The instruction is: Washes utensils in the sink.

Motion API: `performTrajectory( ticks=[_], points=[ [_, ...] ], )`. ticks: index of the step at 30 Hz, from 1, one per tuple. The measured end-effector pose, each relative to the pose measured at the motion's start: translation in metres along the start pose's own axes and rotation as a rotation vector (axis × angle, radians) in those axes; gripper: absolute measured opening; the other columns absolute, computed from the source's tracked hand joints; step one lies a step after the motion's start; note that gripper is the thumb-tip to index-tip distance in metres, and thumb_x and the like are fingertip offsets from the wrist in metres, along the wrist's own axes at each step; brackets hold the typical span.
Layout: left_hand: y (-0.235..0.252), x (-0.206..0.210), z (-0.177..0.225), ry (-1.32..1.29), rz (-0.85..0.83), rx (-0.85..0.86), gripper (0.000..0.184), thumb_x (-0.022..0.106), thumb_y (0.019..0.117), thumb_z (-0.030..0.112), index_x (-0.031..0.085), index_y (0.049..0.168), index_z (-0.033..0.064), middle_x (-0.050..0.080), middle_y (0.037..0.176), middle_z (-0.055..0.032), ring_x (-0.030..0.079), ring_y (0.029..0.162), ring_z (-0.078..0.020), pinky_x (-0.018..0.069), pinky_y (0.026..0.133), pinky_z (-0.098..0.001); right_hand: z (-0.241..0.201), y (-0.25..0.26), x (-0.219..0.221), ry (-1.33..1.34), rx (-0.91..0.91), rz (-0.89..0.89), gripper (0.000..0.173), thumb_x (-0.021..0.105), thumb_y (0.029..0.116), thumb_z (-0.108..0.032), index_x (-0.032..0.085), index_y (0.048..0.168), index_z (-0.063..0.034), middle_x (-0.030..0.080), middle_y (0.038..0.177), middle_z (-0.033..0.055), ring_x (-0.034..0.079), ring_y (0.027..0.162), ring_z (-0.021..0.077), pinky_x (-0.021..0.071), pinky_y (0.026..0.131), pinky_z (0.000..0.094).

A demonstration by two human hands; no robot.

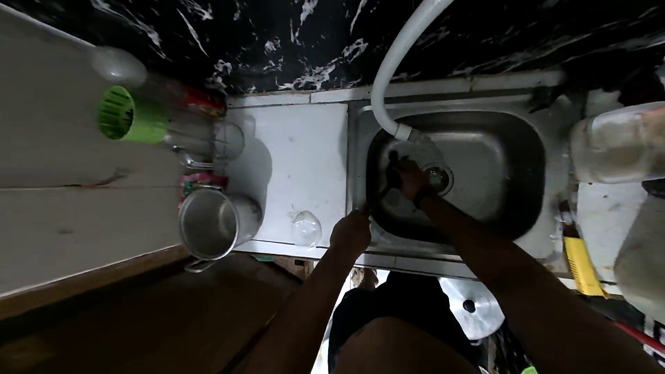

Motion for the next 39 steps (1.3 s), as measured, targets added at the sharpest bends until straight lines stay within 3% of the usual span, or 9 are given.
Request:
performTrajectory(
  ticks=[4,8,12,17,21,25,29,35,39],
  points=[
    [-0.002,0.006,-0.004,-0.004,0.01,-0.028,0.054,0.039,0.1103,0.029,0.027,0.163,0.0226,0.057,0.142,-0.0173,0.062,0.122,-0.0357,0.0509,0.1,-0.0527,0.004,-0.011,-0.006,-0.044,-0.056,-0.113,0.052,0.062,0.0948,0.001,0.057,0.145,-0.0075,0.046,0.157,0.0172,0.042,0.146,0.0365,0.0366,0.12,0.0526],
    [0.001,0.007,0.002,0.012,0.011,-0.023,0.052,0.039,0.1102,0.029,0.029,0.161,0.0207,0.058,0.14,-0.017,0.062,0.121,-0.0357,0.0515,0.099,-0.0525,0.004,0.006,-0.002,-0.064,-0.023,-0.006,0.062,0.068,0.0952,-0.014,0.048,0.154,-0.012,0.044,0.16,0.0137,0.04,0.148,0.0355,0.0341,0.121,0.0516],
    [0.001,0.008,-0.002,-0.002,0.026,-0.011,0.051,0.038,0.1106,0.029,0.031,0.161,0.0254,0.057,0.143,-0.016,0.063,0.122,-0.0348,0.0513,0.1,-0.0518,0.006,-0.009,-0.003,-0.073,-0.114,-0.122,0.056,0.061,0.0944,0.004,0.055,0.148,-0.0118,0.049,0.156,0.0122,0.042,0.146,0.0354,0.0359,0.12,0.0525],
    [0.006,0.014,0.001,-0.03,0.046,-0.008,0.053,0.039,0.1102,0.029,0.028,0.162,0.0251,0.059,0.14,-0.0164,0.063,0.121,-0.0346,0.0517,0.1,-0.0515,0.003,0.001,-0.01,0.093,0.075,-0.033,0.048,0.069,0.0946,-0.012,0.06,0.142,-0.0085,0.053,0.151,0.016,0.046,0.142,0.0362,0.038,0.118,0.053],
    [0.003,0.01,-0.003,-0.255,0.081,-0.045,0.06,0.052,0.1064,0.032,0.028,0.158,0.0141,0.064,0.127,-0.0172,0.065,0.116,-0.0332,0.0523,0.099,-0.0514,-0.033,-0.037,0.008,0.431,-0.041,0.03,0.032,0.061,0.0986,-0.009,0.069,0.13,-0.0071,0.065,0.134,0.0162,0.06,0.128,0.03,0.0474,0.111,0.0492],
    [0.001,0.004,-0.002,-0.37,0.14,-0.034,0.067,0.058,0.101,0.023,0.025,0.157,0.0073,0.066,0.118,-0.0169,0.067,0.107,-0.0303,0.054,0.095,-0.0485,-0.08,-0.089,-0.008,0.372,-0.263,-0.03,0.036,0.054,0.1013,-0.007,0.067,0.135,-0.0097,0.061,0.143,0.0117,0.052,0.138,0.0289,0.0376,0.119,0.0455],
    [-0.011,0.002,0.006,-0.398,0.161,0.016,0.06,0.058,0.1007,0.022,0.034,0.154,0.0081,0.068,0.111,-0.0129,0.068,0.098,-0.0258,0.0557,0.089,-0.0449,-0.039,-0.059,-0.025,0.311,0.004,0.075,0.04,0.059,0.1002,-0.005,0.063,0.139,-0.0105,0.058,0.146,0.0142,0.052,0.138,0.0329,0.04,0.118,0.0504],
    [-0.009,0.004,0.0,-0.457,0.265,0.073,0.045,0.059,0.1029,0.027,0.05,0.14,0.0028,0.067,0.119,-0.0157,0.067,0.105,-0.0254,0.0539,0.096,-0.043,-0.085,-0.107,-0.01,0.568,-0.135,0.136,0.034,0.053,0.1013,-0.008,0.069,0.132,-0.0074,0.061,0.143,0.0115,0.051,0.139,0.0275,0.038,0.12,0.0426],
    [-0.014,0.019,-0.01,-0.655,0.31,0.082,0.042,0.064,0.1001,0.023,0.051,0.134,0.0012,0.066,0.106,-0.0132,0.067,0.084,-0.0202,0.0579,0.078,-0.0384,-0.056,-0.109,-0.007,1.256,0.425,0.217,0.032,0.054,0.1041,-0.01,0.063,0.134,-0.0025,0.064,0.132,0.0153,0.062,0.119,0.0229,0.0519,0.101,0.0426]
  ],
)
Point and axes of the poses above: each hand's wrist, its own y-axis towards the middle knuckle, its own x-axis out of the palm, z = x × y, the point moved 3 cm from there along y, towards the middle knuckle
